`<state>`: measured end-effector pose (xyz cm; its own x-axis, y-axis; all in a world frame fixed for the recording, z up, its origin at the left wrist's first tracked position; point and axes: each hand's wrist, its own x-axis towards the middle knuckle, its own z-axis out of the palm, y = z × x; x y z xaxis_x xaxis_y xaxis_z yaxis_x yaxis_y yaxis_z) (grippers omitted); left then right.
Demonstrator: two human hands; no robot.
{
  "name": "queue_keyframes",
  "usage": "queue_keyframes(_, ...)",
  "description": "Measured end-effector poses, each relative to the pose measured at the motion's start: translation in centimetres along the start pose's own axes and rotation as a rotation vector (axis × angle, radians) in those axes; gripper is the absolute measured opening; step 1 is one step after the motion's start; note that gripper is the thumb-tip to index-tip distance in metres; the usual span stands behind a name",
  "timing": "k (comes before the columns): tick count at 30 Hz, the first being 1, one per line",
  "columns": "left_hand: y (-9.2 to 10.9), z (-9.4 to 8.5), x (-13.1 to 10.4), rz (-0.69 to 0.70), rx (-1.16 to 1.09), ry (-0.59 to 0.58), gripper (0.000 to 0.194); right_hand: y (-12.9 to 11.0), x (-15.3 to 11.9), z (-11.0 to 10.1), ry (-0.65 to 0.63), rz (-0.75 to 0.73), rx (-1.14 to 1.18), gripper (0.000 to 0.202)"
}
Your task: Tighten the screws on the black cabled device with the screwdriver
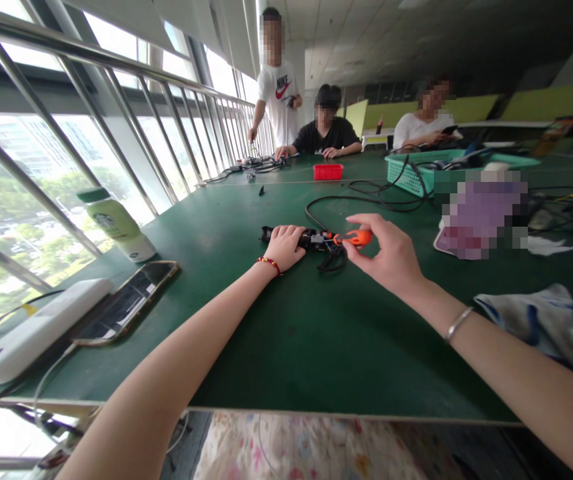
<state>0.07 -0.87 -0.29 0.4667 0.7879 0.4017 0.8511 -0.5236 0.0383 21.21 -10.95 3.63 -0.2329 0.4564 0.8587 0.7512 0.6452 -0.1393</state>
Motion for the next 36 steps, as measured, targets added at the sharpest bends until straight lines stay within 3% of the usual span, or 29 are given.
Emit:
queue_keyframes(5, 0.02, -0.02, 0.00, 0.003, -0.012, -0.003, 0.048, 0.00, -0.09, 0.04, -0.026, 0.038, -0.056, 0.014)
queue_keyframes(12, 0.06, -0.07, 0.03, 0.000, 0.020, -0.009, 0.049, 0.00, -0.05, -0.06, 0.001, -0.007, 0.033, 0.034)
queue_keyframes(18, 0.21, -0.18, -0.01, -0.004, -0.007, -0.008, 0.049, -0.01, -0.11, 0.06, -0.017, 0.030, -0.058, 0.016)
queue_keyframes(25, 0.17, -0.09, 0.02, -0.007, 0.013, -0.009, 0.049, 0.01, -0.07, 0.00, 0.013, -0.002, 0.019, 0.035)
queue_keyframes(31, 0.22, -0.20, 0.04, -0.006, 0.006, -0.014, 0.049, -0.02, -0.15, -0.01, -0.069, 0.035, -0.069, 0.016)
queue_keyframes(36, 0.14, -0.22, -0.02, -0.003, 0.008, -0.011, 0.048, 0.05, -0.14, -0.06, -0.105, 0.051, -0.090, 0.019)
